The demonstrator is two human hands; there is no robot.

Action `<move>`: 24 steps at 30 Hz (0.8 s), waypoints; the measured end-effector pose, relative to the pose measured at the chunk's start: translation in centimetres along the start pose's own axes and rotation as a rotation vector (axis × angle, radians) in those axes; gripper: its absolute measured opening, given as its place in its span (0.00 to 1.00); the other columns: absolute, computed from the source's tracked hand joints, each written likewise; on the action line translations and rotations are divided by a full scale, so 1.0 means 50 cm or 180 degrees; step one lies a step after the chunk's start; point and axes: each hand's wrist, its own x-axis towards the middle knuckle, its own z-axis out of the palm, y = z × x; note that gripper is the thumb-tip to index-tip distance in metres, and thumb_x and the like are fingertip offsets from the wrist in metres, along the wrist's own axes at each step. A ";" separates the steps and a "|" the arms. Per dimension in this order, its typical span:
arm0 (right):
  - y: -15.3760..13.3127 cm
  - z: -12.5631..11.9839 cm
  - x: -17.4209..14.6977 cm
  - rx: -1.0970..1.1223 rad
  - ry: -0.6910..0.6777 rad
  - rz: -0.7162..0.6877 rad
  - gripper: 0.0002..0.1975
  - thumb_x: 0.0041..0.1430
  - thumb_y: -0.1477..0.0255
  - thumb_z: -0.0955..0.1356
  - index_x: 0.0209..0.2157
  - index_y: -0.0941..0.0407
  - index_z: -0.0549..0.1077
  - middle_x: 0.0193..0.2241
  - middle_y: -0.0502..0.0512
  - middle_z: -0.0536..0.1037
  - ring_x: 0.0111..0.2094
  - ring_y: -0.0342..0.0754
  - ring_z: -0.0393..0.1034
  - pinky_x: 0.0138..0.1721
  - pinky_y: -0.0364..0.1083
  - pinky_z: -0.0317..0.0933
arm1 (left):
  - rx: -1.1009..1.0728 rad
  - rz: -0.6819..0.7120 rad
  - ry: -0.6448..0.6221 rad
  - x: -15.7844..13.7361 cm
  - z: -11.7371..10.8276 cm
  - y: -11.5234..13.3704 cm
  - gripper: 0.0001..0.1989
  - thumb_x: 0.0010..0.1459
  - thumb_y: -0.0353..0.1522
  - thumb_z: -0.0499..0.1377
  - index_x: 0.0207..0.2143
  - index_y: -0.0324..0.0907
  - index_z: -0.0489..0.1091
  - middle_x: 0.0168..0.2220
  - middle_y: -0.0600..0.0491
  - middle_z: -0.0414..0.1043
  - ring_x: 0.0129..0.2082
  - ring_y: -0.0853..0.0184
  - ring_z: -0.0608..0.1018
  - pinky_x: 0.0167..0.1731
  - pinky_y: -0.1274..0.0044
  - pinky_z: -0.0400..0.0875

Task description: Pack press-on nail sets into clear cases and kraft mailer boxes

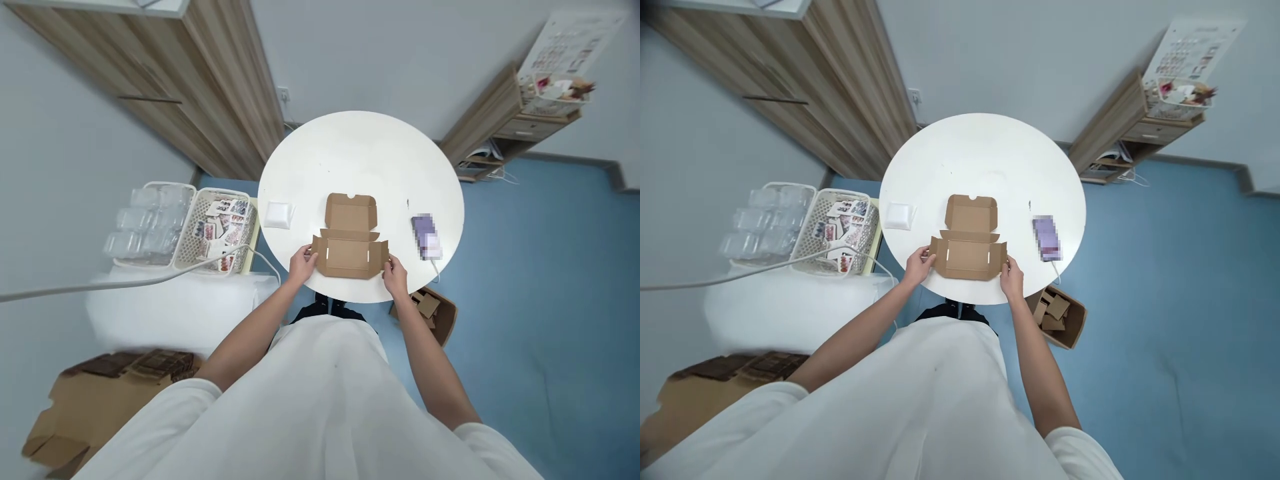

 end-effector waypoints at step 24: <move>-0.046 -0.034 0.071 -0.0250 0.0460 0.0031 0.30 0.53 0.60 0.61 0.55 0.59 0.59 0.49 0.64 0.66 0.44 0.53 0.64 0.46 0.52 0.59 | 0.2266 0.1900 -0.1066 -0.060 0.057 0.039 0.21 0.50 0.32 0.58 0.49 0.45 0.63 0.50 0.46 0.65 0.56 0.55 0.60 0.55 0.54 0.38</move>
